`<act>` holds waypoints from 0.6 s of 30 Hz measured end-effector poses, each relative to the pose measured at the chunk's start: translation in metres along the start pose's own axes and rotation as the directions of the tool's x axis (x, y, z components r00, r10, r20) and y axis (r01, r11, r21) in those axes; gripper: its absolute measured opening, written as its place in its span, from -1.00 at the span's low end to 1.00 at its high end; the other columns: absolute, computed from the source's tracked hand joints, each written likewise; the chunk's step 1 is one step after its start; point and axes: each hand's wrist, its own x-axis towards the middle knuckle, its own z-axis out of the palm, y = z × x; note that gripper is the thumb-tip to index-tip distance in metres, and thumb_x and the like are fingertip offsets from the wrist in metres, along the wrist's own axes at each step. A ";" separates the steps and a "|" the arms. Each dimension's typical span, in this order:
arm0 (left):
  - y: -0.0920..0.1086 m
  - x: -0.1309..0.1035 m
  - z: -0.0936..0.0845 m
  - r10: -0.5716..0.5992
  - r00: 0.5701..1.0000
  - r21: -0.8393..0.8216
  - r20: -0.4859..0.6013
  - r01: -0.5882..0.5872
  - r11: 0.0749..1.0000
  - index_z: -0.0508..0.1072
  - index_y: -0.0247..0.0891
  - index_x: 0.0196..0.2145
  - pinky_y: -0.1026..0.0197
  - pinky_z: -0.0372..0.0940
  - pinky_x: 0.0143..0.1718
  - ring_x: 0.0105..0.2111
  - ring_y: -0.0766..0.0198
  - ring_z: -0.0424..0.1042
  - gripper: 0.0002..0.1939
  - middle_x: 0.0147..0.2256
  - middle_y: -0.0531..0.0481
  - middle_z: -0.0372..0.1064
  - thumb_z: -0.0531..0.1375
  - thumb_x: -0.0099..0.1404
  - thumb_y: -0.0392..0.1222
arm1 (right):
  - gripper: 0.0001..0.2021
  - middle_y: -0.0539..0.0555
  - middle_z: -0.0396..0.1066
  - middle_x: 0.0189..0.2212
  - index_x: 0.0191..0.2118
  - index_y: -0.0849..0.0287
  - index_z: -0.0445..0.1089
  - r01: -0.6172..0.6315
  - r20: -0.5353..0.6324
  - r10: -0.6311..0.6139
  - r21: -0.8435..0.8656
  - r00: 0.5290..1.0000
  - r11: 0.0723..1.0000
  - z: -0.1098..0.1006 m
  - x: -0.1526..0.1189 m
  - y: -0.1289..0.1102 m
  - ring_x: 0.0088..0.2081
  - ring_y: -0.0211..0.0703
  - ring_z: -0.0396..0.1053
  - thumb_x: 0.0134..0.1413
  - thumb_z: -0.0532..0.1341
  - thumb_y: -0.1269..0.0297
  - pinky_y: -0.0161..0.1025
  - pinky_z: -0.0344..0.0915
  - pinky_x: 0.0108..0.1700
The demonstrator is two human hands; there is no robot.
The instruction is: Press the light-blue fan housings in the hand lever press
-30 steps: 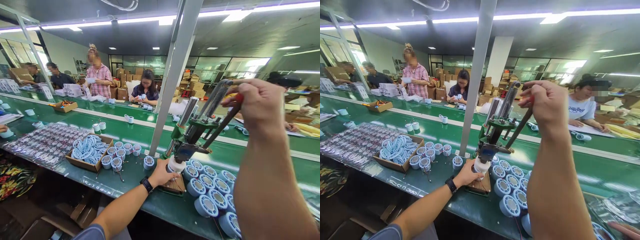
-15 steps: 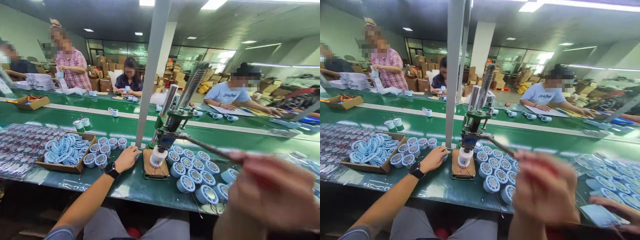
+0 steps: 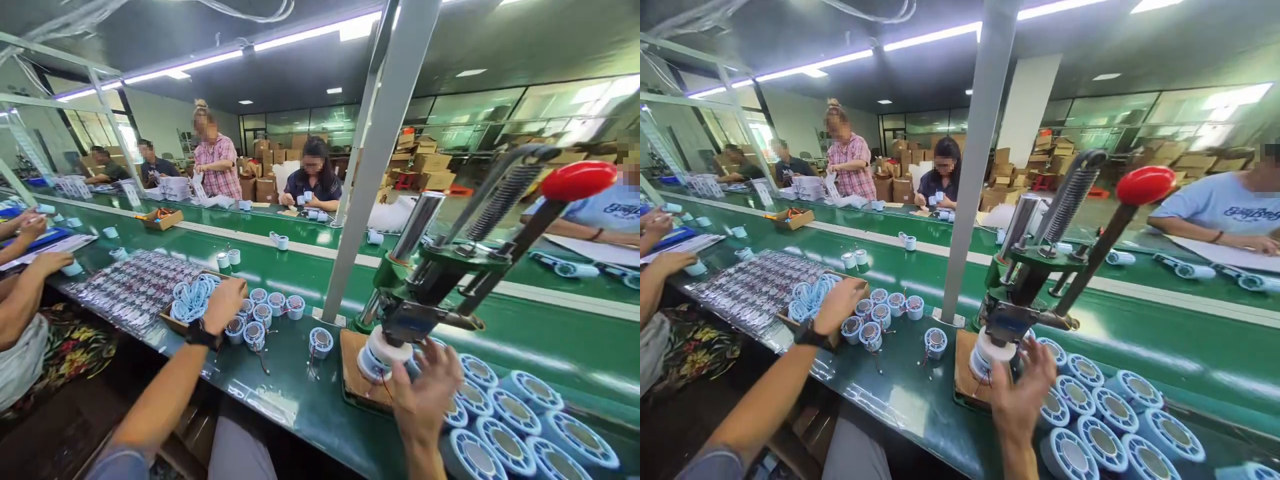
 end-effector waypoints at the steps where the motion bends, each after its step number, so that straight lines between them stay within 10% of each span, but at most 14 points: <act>1: -0.026 0.010 -0.007 -0.036 0.999 0.038 0.004 0.036 0.999 0.43 -0.39 0.05 -0.03 0.23 0.10 0.03 -0.05 0.38 -0.62 0.00 -0.32 0.43 -0.04 0.38 -0.30 | -0.11 0.33 0.22 0.13 0.29 0.24 0.03 -0.114 0.092 0.120 -0.067 0.989 0.991 0.002 -0.012 0.012 0.14 0.16 0.29 -0.10 0.34 -0.05 0.16 0.22 0.20; 6: -0.094 0.040 -0.018 -0.059 0.995 0.159 0.086 0.045 0.986 0.50 -0.39 -0.13 -0.02 0.25 0.02 -0.06 -0.11 0.41 -0.72 -0.10 -0.34 0.48 0.07 0.28 -0.28 | 0.10 0.30 0.36 -0.01 0.33 0.31 0.04 -0.353 0.078 0.367 -0.148 0.927 0.924 0.014 -0.021 0.032 -0.01 0.13 0.39 -0.29 0.39 -0.21 0.01 0.31 0.11; 13: -0.071 0.036 -0.002 0.051 0.983 0.195 0.178 -0.086 0.977 0.49 -0.29 -0.30 0.08 0.23 -0.02 -0.06 -0.03 0.39 -0.76 -0.17 -0.24 0.51 0.04 0.31 -0.19 | 0.02 0.31 0.35 0.05 0.36 0.28 -0.05 -0.308 0.018 0.307 0.038 0.952 0.951 0.012 -0.040 0.014 0.01 0.01 0.42 -0.13 0.41 -0.05 -0.05 0.32 0.15; 18: -0.072 0.030 0.002 0.231 0.951 0.059 0.207 -0.247 0.967 0.48 -0.25 -0.28 0.16 0.22 -0.05 -0.19 0.11 0.40 -0.73 -0.29 0.00 0.55 0.06 0.19 -0.11 | -0.32 0.29 0.34 0.08 0.26 0.20 0.11 -0.177 0.040 0.178 -0.031 0.983 0.984 -0.035 -0.078 -0.018 0.08 -0.02 0.39 0.07 0.34 0.14 -0.09 0.37 0.12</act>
